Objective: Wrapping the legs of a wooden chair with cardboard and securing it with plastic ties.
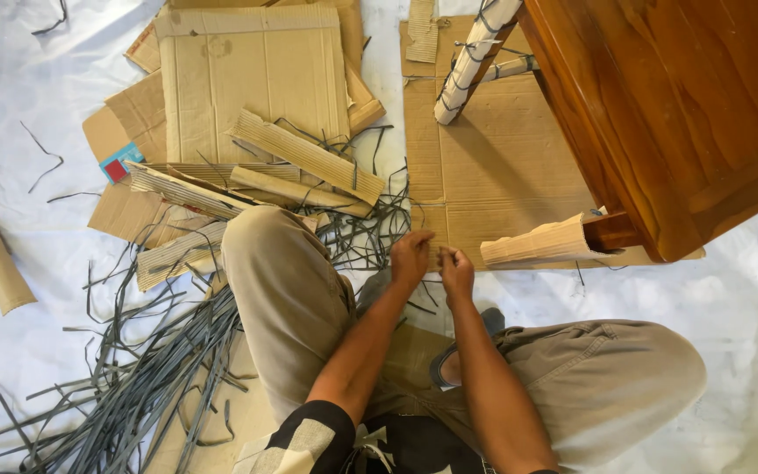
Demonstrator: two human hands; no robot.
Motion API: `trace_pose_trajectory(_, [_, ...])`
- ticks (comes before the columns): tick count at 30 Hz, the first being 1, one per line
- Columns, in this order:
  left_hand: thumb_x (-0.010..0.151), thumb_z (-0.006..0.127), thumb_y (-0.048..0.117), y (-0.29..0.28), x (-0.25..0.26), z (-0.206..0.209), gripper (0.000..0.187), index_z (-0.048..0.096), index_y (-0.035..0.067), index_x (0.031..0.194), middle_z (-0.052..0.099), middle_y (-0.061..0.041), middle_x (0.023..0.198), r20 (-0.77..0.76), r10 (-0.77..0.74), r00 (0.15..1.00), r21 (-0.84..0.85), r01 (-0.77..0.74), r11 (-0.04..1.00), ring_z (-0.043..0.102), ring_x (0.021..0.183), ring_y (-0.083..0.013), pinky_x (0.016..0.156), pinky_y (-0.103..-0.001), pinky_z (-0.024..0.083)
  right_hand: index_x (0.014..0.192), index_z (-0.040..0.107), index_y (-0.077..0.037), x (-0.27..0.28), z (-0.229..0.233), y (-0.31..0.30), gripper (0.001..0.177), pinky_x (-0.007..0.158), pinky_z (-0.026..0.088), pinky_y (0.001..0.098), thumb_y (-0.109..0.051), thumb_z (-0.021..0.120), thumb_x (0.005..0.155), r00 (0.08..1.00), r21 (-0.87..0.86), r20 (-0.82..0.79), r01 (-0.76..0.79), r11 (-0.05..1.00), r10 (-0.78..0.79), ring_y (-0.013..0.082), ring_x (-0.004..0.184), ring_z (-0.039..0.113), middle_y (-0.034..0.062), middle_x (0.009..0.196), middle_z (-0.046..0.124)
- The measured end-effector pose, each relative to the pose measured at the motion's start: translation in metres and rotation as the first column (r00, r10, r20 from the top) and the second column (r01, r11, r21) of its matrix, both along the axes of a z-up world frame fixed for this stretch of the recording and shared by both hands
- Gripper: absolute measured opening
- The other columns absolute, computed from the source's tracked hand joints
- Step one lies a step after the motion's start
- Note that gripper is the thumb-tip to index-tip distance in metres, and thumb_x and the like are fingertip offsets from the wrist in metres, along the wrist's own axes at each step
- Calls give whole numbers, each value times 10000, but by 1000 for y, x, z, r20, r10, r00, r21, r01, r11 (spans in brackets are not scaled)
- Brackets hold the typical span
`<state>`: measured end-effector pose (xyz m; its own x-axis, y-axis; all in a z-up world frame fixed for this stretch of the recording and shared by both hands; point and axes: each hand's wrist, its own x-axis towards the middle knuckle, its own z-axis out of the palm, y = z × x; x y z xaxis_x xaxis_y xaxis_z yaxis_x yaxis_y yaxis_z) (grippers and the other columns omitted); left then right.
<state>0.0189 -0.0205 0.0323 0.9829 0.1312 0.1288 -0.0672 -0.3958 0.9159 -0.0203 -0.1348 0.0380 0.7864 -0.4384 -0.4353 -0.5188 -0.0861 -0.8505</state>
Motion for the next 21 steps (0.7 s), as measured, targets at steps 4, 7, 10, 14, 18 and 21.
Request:
trace_pose_trajectory(4, [915,674,124,-23,-21,48,217,793,304,929,780,39,951,-28,-217,976,75,219,973,747,923,-242,833,-397,594,1179,753,-70,7,38,-16,354,874,551,394,-353,625,1010,981,209,141,99,973,-131,253,1003,654,181,1082,728])
trace_pose_trajectory(7, [931,672,186,-34,-35,55,172,786,315,934,770,26,947,-88,-320,944,197,331,923,748,911,-258,813,-408,607,1232,721,-16,6,53,-32,390,900,556,397,-339,607,1046,976,297,167,83,951,-138,263,1012,676,203,1104,727])
trace_pose_trajectory(10, [926,682,165,-41,-40,41,166,785,295,921,766,21,919,-100,-419,902,207,431,878,749,894,-258,806,-382,609,1225,724,-49,4,60,-42,350,827,584,342,-323,615,1038,977,269,169,85,959,-133,209,929,719,134,1001,757])
trace_pose_trajectory(14, [892,666,128,-46,-46,35,144,780,205,935,770,-35,939,-239,-517,822,162,558,814,741,936,-315,839,-460,598,1224,740,-76,1,71,-49,316,859,579,357,-293,588,1052,966,108,239,76,991,-100,195,893,726,113,916,766])
trace_pose_trajectory(18, [847,686,116,-61,-47,6,164,764,250,903,755,12,945,-333,-531,780,191,607,772,737,969,-293,871,-444,593,1232,748,-134,-6,83,-52,300,831,563,303,-296,556,1068,974,-49,219,67,997,-55,179,842,730,82,833,755])
trace_pose_trajectory(21, [884,574,74,-69,-48,17,255,712,267,978,697,-23,1122,-489,-431,758,97,538,837,677,1140,-310,1012,-455,535,1232,747,-174,-12,90,-61,307,859,570,437,-315,544,1049,991,-295,130,18,955,21,272,891,742,105,798,742])
